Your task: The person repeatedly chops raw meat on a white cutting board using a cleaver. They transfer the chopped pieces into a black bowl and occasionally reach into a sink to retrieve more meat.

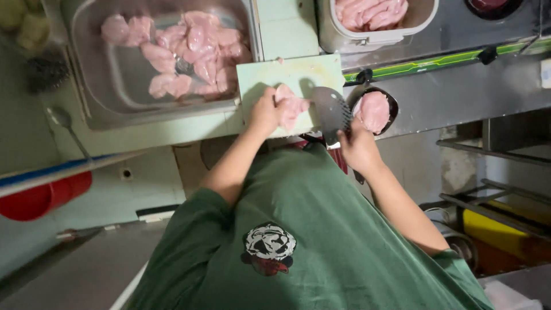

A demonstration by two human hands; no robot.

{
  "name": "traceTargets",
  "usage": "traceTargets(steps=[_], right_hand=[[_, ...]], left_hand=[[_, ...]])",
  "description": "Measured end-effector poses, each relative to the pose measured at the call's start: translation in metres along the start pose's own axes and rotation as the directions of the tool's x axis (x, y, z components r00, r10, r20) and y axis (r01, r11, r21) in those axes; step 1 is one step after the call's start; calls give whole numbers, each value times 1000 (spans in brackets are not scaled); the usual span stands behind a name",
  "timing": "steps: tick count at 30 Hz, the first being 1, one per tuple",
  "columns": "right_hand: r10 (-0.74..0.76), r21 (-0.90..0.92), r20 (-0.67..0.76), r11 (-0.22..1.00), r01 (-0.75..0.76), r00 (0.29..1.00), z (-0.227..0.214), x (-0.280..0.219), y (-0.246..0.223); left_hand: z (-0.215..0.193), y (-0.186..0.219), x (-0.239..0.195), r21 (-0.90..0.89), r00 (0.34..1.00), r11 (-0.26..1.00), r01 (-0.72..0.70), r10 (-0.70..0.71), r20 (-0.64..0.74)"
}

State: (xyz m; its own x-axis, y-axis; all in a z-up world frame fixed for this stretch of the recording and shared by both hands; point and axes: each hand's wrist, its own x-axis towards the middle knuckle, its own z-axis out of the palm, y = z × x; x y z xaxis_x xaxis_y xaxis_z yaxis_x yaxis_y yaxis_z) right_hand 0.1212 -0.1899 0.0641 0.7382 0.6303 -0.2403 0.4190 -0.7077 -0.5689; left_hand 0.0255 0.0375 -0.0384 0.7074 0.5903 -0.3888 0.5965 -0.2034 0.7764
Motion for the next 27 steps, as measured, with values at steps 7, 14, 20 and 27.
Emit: traceTargets(steps=[7, 14, 20, 27], right_hand=[[3, -326, 226, 942, 73, 974, 14, 25, -25], [1, -452, 325, 879, 154, 946, 45, 52, -18], [55, -472, 368, 871, 136, 928, 34, 56, -66], [-51, -481, 312, 852, 205, 949, 60, 96, -93]], left_hand=[[-26, -7, -11, 235, 980, 953, -190, 199, -18], [-20, -12, 13, 318, 734, 681, -660, 674, 83], [-11, -17, 21, 350, 763, 692, -631, 635, 121], [-21, -9, 16, 437, 791, 673, -597, 583, 184]])
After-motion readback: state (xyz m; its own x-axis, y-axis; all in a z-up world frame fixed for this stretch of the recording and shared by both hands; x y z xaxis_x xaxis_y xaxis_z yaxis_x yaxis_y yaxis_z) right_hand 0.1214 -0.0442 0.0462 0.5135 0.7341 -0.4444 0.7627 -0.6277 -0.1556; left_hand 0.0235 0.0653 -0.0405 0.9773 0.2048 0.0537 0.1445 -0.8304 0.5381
